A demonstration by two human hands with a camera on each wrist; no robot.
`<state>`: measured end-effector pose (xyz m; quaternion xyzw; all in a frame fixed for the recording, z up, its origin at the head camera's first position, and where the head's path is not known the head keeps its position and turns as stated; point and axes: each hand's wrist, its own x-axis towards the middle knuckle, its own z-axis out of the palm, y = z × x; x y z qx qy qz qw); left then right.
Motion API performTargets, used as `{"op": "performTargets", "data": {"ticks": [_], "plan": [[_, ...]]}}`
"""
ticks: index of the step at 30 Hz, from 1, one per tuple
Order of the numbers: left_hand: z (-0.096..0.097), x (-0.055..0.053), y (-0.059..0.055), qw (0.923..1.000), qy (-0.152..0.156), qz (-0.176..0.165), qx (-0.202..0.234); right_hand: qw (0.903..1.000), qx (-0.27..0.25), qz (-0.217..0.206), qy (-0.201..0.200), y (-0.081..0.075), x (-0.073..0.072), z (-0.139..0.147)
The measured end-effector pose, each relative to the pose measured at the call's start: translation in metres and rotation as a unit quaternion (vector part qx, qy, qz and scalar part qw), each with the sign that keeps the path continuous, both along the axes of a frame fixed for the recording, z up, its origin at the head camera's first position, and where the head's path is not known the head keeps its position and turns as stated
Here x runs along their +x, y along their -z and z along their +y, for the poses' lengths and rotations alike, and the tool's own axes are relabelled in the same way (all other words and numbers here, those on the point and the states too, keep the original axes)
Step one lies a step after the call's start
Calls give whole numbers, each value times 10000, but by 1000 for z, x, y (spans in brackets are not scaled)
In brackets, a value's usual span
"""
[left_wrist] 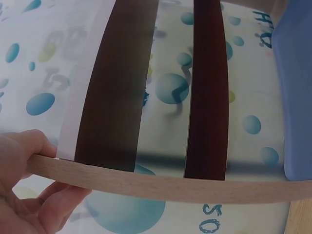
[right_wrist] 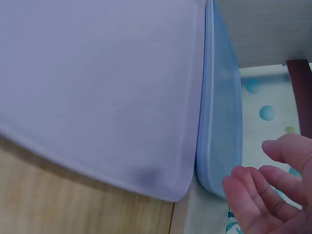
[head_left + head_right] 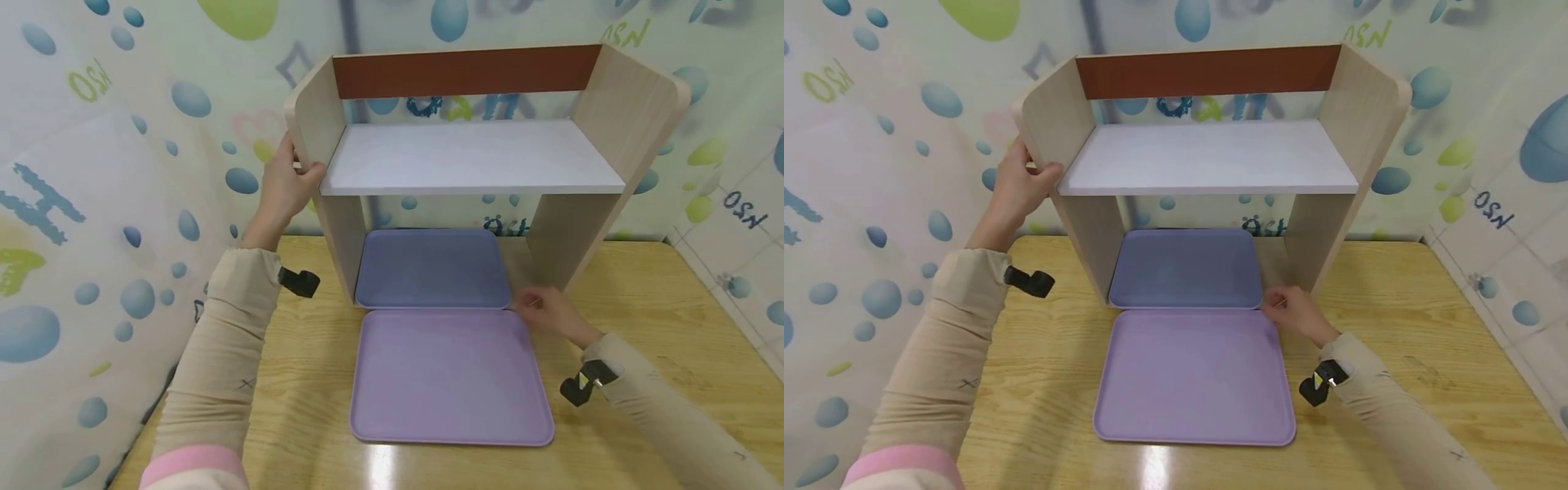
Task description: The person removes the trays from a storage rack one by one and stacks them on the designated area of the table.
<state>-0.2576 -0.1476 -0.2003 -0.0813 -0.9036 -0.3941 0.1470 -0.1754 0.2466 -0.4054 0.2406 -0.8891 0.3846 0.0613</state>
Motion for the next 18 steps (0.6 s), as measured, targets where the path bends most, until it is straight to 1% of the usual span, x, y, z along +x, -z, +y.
{"op": "performTargets", "data": {"ticks": [2, 3, 7, 11, 18], "plan": [[0, 0, 0, 10000, -13, 16, -23, 9994, 182, -220, 219, -1, -8, -3], [-1, 0, 1, 10000, -14, 26, -29, 9985, 210, -399, 308, -1, -12, -5], [0, 0, 0, 10000, -14, 15, -26, 9945, 264, -821, 590, -2, -24, -9], [0, 0, 0, 10000, 2, -43, 10, 9920, 299, -925, 811, 2, -33, -12], [0, 0, 0, 10000, 6, -76, 45, 9864, 215, -1181, 1120, 15, -46, -11]]}}
